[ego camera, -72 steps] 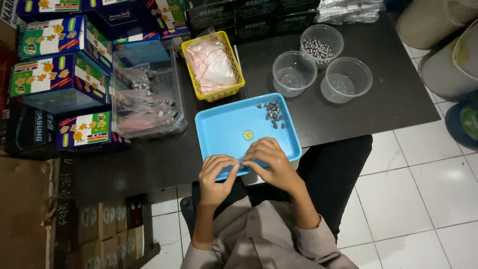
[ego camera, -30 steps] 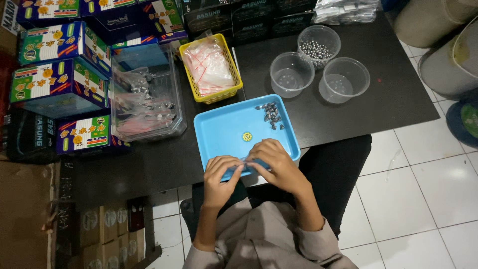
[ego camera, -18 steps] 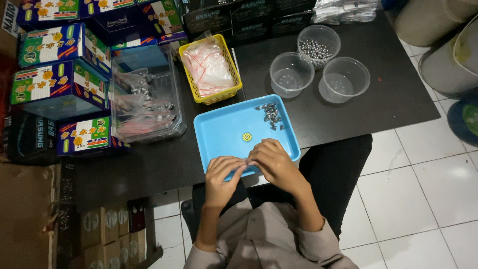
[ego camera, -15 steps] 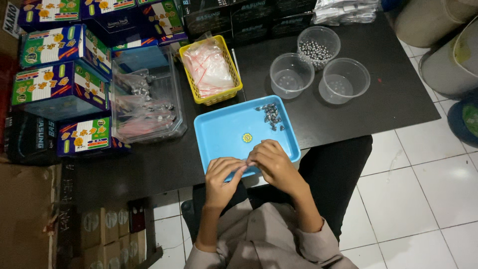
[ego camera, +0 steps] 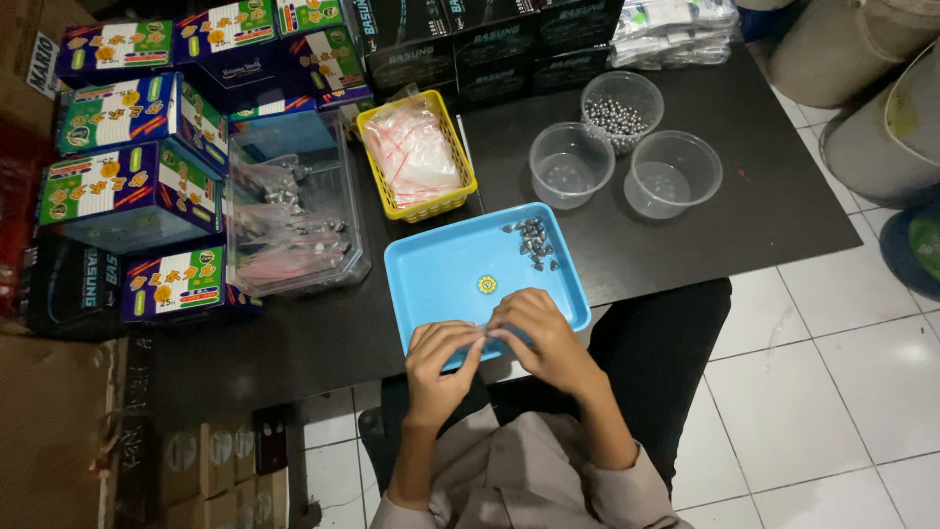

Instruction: The person sits at a table and repeatedly picks small metal parts from a blue tray, places them into small plastic bags, and sets the filled bags aside. The person occasionally reaches into a nearby container to retrieve more parts.

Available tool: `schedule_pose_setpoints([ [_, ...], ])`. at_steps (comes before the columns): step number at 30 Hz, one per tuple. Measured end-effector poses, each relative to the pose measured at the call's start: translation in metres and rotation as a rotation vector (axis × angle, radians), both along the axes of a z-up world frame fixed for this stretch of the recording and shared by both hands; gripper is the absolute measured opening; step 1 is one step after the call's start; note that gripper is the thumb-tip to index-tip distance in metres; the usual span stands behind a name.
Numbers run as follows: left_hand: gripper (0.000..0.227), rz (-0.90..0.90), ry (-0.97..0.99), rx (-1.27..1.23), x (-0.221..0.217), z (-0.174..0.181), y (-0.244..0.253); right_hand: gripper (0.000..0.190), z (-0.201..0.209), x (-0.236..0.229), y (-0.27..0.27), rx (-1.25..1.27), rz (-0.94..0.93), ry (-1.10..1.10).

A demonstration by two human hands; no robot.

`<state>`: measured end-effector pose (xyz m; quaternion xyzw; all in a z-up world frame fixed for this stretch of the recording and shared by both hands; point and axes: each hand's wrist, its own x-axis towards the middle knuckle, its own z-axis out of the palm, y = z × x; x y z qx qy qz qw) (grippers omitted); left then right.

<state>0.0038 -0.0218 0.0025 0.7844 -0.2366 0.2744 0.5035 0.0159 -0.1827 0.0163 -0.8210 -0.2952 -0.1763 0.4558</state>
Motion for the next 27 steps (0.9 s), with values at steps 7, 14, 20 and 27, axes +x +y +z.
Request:
schedule_pose_setpoints([
  [7, 0.008, -0.031, 0.064, -0.013, -0.001, 0.003, -0.002, 0.007, -0.007, 0.004, -0.006, 0.031, 0.023, 0.000],
  [14, 0.009, -0.027, 0.070, 0.014, -0.003, 0.006, -0.004, 0.011, -0.011, 0.002, 0.000, 0.031, -0.033, -0.054],
  [20, 0.009, -0.020, 0.060, 0.010, 0.000, 0.001, -0.006, 0.007, 0.006, 0.000, -0.008, 0.034, 0.013, 0.006],
  [27, 0.008, -0.027, 0.121, 0.071, 0.000, 0.001, 0.012, 0.008, -0.016, 0.004, -0.009, 0.026, -0.027, 0.059],
])
